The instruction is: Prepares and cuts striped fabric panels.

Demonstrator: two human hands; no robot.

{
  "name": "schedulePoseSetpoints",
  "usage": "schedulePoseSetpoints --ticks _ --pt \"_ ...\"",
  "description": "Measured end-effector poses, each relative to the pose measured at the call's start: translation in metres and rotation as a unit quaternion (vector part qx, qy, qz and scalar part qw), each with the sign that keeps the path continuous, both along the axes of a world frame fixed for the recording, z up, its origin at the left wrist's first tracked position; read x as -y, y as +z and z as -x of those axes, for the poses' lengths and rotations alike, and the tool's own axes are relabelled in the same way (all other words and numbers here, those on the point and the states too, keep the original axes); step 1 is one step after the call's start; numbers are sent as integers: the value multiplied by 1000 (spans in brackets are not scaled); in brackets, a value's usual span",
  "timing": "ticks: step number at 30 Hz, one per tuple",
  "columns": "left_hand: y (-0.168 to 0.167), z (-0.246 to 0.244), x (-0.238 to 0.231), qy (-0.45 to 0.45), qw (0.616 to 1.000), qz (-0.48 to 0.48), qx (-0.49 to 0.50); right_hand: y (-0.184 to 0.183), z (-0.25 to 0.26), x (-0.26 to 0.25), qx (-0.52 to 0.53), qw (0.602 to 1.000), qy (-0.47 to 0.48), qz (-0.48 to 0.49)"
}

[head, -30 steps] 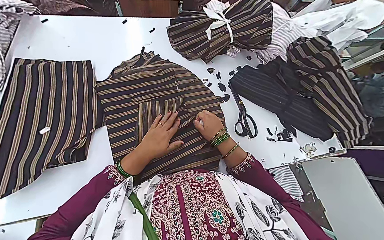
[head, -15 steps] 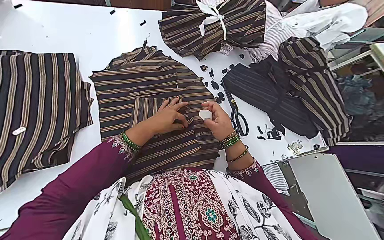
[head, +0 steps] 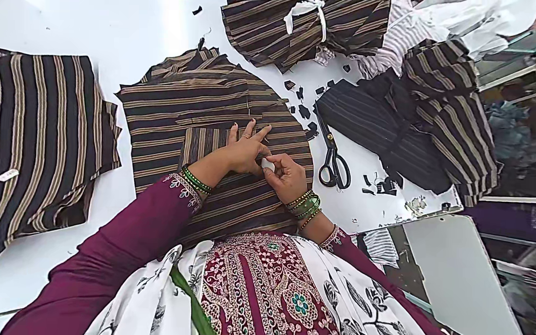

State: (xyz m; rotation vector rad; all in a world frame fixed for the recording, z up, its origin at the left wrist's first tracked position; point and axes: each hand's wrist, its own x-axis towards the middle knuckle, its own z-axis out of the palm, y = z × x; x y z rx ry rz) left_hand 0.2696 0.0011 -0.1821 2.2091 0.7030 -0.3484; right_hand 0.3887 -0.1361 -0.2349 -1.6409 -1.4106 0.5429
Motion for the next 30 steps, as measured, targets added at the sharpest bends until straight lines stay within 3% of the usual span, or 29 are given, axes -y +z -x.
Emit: schedulePoseSetpoints --ticks 8,10,13,15,19,21,22,24,26,30 --pt "-4 2 0 5 1000 5 23 5 5 16 42 998 -8 40" --pt "-5 3 1 5 1000 3 30 4 3 18 4 999 -9 37" --pt "-5 3 0 -3 1000 -6 25 10 -6 10 -147 988 -51 24" --pt "-8 5 0 -5 999 -10 33 22 -20 3 -176 980 -87 33" --pt "-10 8 1 -8 999 -17 41 34 -65 14 52 990 -109 75" --pt "-16 11 4 5 997 -38 66 36 -81 27 175 968 -148 99" --pt "-20 13 7 22 995 -55 85 41 -84 33 202 952 -164 159" --pt "-24 19 22 83 982 -117 121 53 -87 39 209 918 -167 291" --pt "-21 26 44 117 963 -195 144 61 -89 41 213 896 -161 355" --pt "-28 43 76 84 963 -214 142 69 -108 44 154 874 -147 438"
